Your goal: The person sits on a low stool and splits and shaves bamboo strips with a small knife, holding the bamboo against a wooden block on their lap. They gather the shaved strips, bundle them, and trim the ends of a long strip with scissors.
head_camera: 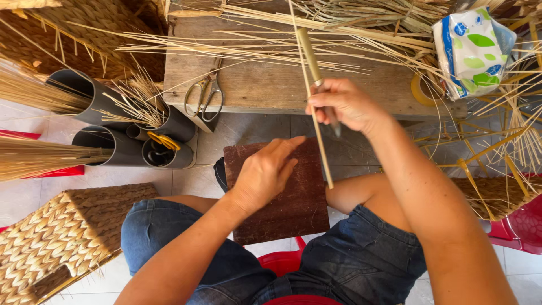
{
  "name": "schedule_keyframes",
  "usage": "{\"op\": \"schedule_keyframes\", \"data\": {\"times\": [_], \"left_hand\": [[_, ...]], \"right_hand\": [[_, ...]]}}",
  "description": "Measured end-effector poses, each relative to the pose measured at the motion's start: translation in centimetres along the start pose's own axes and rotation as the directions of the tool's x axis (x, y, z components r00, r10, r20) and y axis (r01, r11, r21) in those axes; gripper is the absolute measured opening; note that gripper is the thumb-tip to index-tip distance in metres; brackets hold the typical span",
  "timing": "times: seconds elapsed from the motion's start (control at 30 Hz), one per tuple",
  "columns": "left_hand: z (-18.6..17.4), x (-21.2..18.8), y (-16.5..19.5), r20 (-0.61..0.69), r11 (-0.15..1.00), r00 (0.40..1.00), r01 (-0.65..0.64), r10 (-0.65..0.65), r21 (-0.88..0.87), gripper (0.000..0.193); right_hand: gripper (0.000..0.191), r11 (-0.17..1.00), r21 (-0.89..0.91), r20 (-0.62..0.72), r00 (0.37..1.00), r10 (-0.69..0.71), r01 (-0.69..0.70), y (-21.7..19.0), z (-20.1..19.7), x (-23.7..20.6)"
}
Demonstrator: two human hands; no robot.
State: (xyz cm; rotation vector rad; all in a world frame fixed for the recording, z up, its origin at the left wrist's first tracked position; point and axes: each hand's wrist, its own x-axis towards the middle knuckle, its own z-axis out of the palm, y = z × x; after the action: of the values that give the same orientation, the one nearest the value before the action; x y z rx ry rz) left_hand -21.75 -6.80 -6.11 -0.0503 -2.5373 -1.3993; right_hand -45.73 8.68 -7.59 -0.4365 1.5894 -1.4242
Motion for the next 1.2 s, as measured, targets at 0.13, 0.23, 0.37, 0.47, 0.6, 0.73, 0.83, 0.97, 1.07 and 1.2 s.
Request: {"op": "schedule_keyframes", "data": {"times": [0.13, 0.23, 0.37, 0.47, 0.6, 0.73, 0.83, 0.97, 1.07, 1.2], "left_hand": [[1.0, -1.6, 1.2, 0.015, 0.853, 0.9, -0.419, 0.436, 0.312, 0.055], [1.3, -3.0, 1.5, 0.134, 0.787, 0.846, -0.53, 0.516, 0.316, 0.048], [0.7, -4.6, 2.5, 0.118, 0.718, 0.781, -0.613, 0.613, 0.33, 0.048], [-1.3, -6.5, 4.5, 0.062, 0.687, 0.754, -0.627, 0.654, 0.368, 0.05], [-4.9, -9.8, 8.3, -0.084, 0.695, 0.741, -0.577, 0.667, 0.43, 0.047], [-7.5, -12.6, 11.3, -0.166, 0.686, 0.723, -0.519, 0.671, 0.509, 0.044], [-9.1, -15.2, 13.2, -0.21, 0.72, 0.739, -0.481, 0.64, 0.501, 0.034], [-10.5, -18.3, 15.6, -0.393, 0.812, 0.735, -0.37, 0.553, 0.451, 0.03], [-10.8, -19.5, 17.0, -0.485, 0.883, 0.751, -0.285, 0.448, 0.374, 0.033], [-9.8, -19.2, 17.4, -0.453, 0.844, 0.74, -0.29, 0.497, 0.451, 0.035]], "right_hand": [[0.011, 0.978, 0.21, 0.032, 0.999, -0.023, 0.016, 1.3, 4.3, -1.5], [0.012, 0.971, 0.239, 0.086, 0.996, -0.022, 0.001, 2.0, 6.6, -3.3], [0.013, 0.978, 0.206, 0.08, 0.997, -0.021, 0.004, 2.1, 8.9, -5.6], [0.023, 0.994, 0.078, -0.039, 0.996, -0.074, 0.077, 1.6, 9.7, -8.0], [0.027, 0.964, 0.029, -0.096, 0.961, -0.26, 0.264, 2.0, 9.5, -13.0], [0.029, 0.939, -0.077, -0.138, 0.929, -0.342, 0.335, 4.7, 9.2, -18.3], [0.045, 0.921, 0.035, -0.115, 0.917, -0.383, 0.389, 8.4, 9.8, -20.9], [0.056, 0.899, 0.274, -0.13, 0.939, -0.317, 0.341, 13.5, 11.4, -23.5], [0.034, 0.892, 0.352, -0.179, 0.956, -0.233, 0.284, 15.7, 12.5, -24.3], [0.031, 0.838, 0.416, -0.124, 0.935, -0.332, 0.353, 16.0, 13.7, -25.2]]}}
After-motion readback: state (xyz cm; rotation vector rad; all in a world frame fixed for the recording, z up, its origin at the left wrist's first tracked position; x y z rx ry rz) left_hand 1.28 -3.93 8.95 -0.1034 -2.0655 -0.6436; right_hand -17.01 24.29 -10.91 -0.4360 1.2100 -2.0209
